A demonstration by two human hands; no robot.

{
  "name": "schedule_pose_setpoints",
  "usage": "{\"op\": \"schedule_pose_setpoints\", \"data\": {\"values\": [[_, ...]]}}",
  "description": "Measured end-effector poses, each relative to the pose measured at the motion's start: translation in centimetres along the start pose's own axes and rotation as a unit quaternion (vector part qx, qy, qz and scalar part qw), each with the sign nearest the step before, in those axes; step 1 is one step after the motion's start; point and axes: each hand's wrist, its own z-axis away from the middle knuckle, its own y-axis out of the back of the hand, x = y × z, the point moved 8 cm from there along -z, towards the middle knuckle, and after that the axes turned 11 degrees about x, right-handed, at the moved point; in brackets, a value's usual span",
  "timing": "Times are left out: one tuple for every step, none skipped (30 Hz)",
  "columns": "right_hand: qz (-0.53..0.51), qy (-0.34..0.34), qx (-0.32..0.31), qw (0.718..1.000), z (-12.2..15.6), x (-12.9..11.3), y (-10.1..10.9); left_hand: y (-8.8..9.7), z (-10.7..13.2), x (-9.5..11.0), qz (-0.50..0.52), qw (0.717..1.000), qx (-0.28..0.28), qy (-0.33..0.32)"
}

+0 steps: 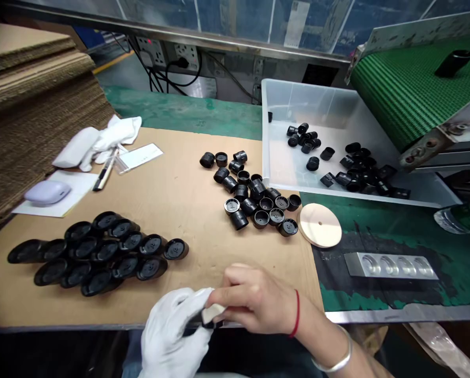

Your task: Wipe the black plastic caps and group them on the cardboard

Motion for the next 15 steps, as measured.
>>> {"op": "schedule_pose_setpoints", "data": {"values": [[-0.001,-0.015,-0.001,1.000,0.2,0.3,0.1,0.0,-0.1,0.0,0.000,1.000,0.000,0.004],[0.000,-0.021,-0.002,1.000,0.2,0.4,0.0,0.0,-0.2,0.1,0.001,1.000,0.000,0.003],[0.003,-0.015,-0.003,1.000,0.2,0.2,-0.3,0.1,-0.3,0.1,0.001,1.000,0.001,-0.001],[0.006,-0.001,-0.008,1.000,0.0,-0.1,-0.8,0.1,-0.5,0.2,0.001,1.000,0.003,-0.009],[0.007,0.017,-0.015,1.000,-0.1,-0.5,-1.4,-0.1,-0.6,0.3,0.006,1.000,-0.007,-0.016],[0.002,0.034,-0.017,0.999,-0.2,-0.9,-1.9,-0.3,-0.7,0.5,0.014,0.999,-0.025,-0.022],[-0.007,0.043,-0.012,0.999,-0.3,-1.1,-2.0,-0.5,-0.7,0.6,0.022,0.999,-0.039,-0.028],[-0.018,0.041,0.000,0.999,-0.3,-1.0,-1.9,-0.6,-0.7,0.6,0.028,0.998,-0.044,-0.028],[-0.028,0.028,0.017,0.999,-0.1,-0.7,-1.5,-0.6,-0.8,0.6,0.027,0.999,-0.040,-0.022],[-0.033,0.010,0.036,0.999,0.1,-0.2,-1.0,-0.4,-0.7,0.5,0.022,0.999,-0.028,-0.014],[-0.031,-0.008,0.054,0.998,0.4,0.2,-0.4,-0.2,-0.7,0.3,0.014,1.000,-0.013,-0.004],[-0.024,-0.024,0.065,0.997,0.6,0.6,0.0,0.0,-0.6,0.1,0.007,1.000,-0.003,0.006],[-0.016,-0.035,0.070,0.997,0.7,0.9,0.1,0.0,-0.4,0.0,0.004,1.000,-0.001,0.012],[-0.011,-0.038,0.068,0.997,0.7,0.9,0.0,0.0,-0.2,0.0,0.003,1.000,0.000,0.011],[-0.011,-0.032,0.060,0.998,0.5,0.8,-0.3,0.0,-0.1,0.0,-0.002,1.000,0.003,0.008]]}}
